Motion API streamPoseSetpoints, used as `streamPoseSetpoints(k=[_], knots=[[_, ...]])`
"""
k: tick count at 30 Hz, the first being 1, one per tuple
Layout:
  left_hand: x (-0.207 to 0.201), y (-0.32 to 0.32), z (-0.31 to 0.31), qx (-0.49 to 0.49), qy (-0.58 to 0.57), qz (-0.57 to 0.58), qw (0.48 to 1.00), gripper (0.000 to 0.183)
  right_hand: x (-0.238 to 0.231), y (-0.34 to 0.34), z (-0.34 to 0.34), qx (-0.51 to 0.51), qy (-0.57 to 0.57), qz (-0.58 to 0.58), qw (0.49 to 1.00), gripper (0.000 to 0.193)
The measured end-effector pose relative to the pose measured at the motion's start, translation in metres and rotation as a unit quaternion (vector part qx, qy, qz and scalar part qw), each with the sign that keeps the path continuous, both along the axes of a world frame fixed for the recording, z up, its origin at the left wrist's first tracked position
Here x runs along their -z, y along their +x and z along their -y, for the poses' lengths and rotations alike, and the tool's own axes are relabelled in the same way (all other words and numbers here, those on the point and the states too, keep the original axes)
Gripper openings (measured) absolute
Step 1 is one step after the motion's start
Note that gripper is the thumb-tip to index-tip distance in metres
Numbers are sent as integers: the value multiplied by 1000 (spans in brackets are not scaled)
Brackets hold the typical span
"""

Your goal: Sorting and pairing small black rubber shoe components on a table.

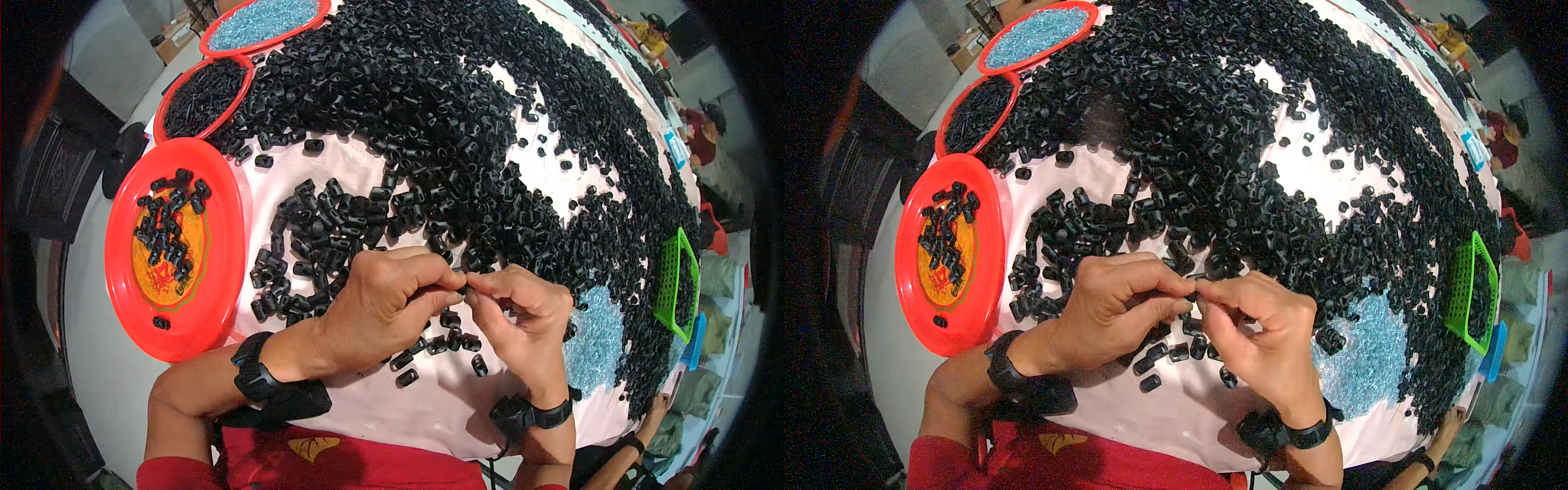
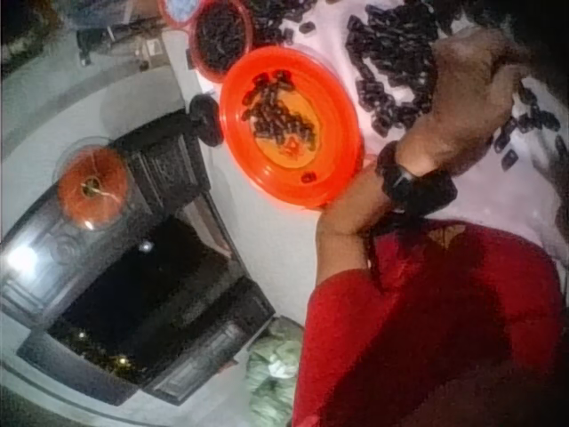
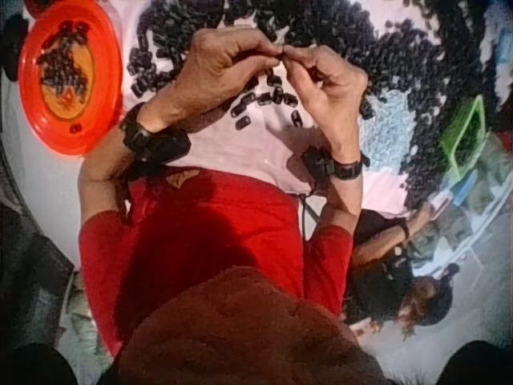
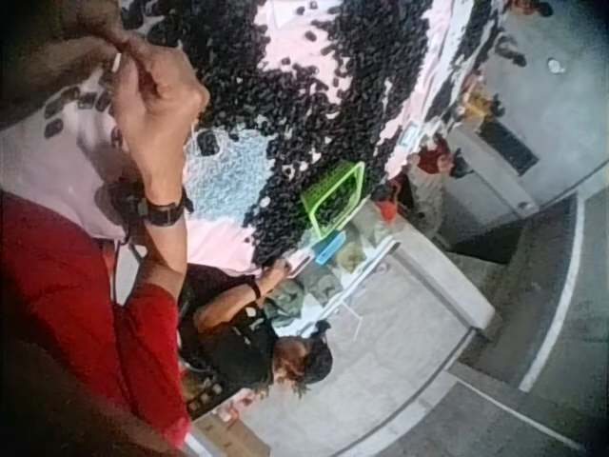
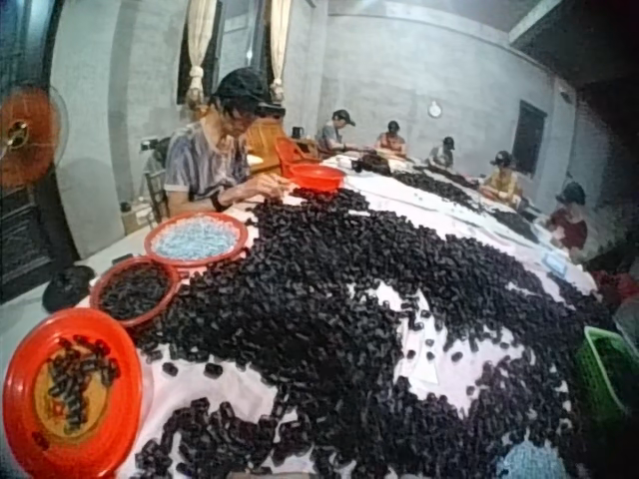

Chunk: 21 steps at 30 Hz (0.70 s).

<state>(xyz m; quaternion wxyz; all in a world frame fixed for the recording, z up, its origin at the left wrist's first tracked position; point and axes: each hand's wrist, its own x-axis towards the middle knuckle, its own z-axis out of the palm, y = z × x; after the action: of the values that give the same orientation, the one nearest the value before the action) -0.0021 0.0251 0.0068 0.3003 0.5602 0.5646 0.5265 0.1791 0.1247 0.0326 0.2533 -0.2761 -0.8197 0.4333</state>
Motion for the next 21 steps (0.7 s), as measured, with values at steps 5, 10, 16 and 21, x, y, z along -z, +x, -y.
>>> streamPoseSetpoints(k=[5,10,16,21], knots=[[4,5,1,-13,-21,32,999,9,-4,-6,5,20,79,15,997,17],[2,4,1,5,-101,89,991,10,5,-3,-2,8,-36,-6,999,19],[-1,2,-6,10,-173,315,933,17,-2,-10,3,13,82,-14,996,25],[-3,1,-4,28,-175,354,918,18,2,-10,3,-16,190,-13,982,37]])
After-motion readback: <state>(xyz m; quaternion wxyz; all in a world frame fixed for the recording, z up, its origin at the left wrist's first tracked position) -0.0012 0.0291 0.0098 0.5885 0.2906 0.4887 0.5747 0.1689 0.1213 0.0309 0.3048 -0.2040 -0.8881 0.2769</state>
